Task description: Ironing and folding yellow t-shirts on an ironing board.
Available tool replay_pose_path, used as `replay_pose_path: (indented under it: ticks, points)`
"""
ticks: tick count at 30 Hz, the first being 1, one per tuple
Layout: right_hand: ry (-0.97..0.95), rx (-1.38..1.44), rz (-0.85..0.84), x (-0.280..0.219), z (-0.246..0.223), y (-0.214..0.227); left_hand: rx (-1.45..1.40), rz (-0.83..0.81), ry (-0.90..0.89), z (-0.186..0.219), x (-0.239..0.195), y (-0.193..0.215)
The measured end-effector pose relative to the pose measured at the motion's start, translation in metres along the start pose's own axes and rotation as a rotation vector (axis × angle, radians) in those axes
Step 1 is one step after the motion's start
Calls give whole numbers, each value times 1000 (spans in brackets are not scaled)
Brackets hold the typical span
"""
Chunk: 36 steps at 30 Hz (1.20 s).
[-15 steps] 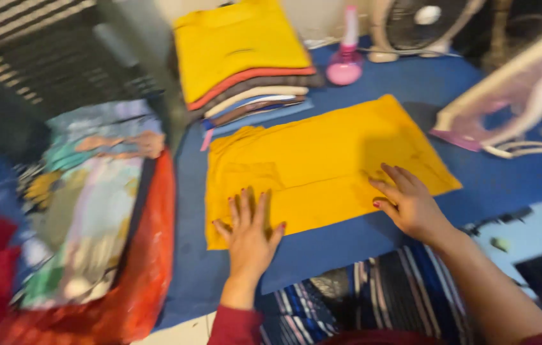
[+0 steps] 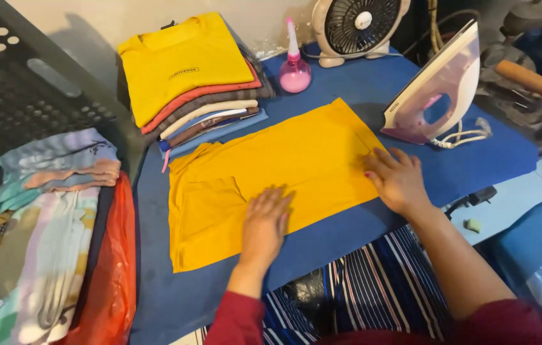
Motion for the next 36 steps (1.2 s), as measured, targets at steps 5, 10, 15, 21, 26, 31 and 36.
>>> replay_pose_path:
  ticks: [5, 10, 15, 21, 26, 31, 36]
  points:
    - [42, 105, -418, 4, -30, 38, 41, -430, 139, 5, 4, -12]
    - [-65, 15, -510, 11, -31, 38, 33, -478, 172, 13, 2, 5]
    - [-59, 64, -475, 4, -28, 66, 31, -446, 149, 12, -1, 4]
    - [-275, 784, 747, 15, 85, 56, 92, -93, -191, 15, -5, -6]
    - [-354, 962, 645, 74, 148, 52, 103, -189, -213, 15, -5, -15]
    - [-330, 956, 441, 103, 155, 42, 16, -215, -194, 7, -5, -18]
    - [-135, 490, 402, 67, 131, 105, -119, 156, -201, -6, -5, -30]
Point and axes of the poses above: each hand's wrist, its own x-axis towards the middle knuckle, its own y-axis out of the back of the hand, z = x × y, the point moved 1 cm from there along x, towards the middle knuckle, and after that the axes turned 15 degrees about -z, right-handed, at the moved point
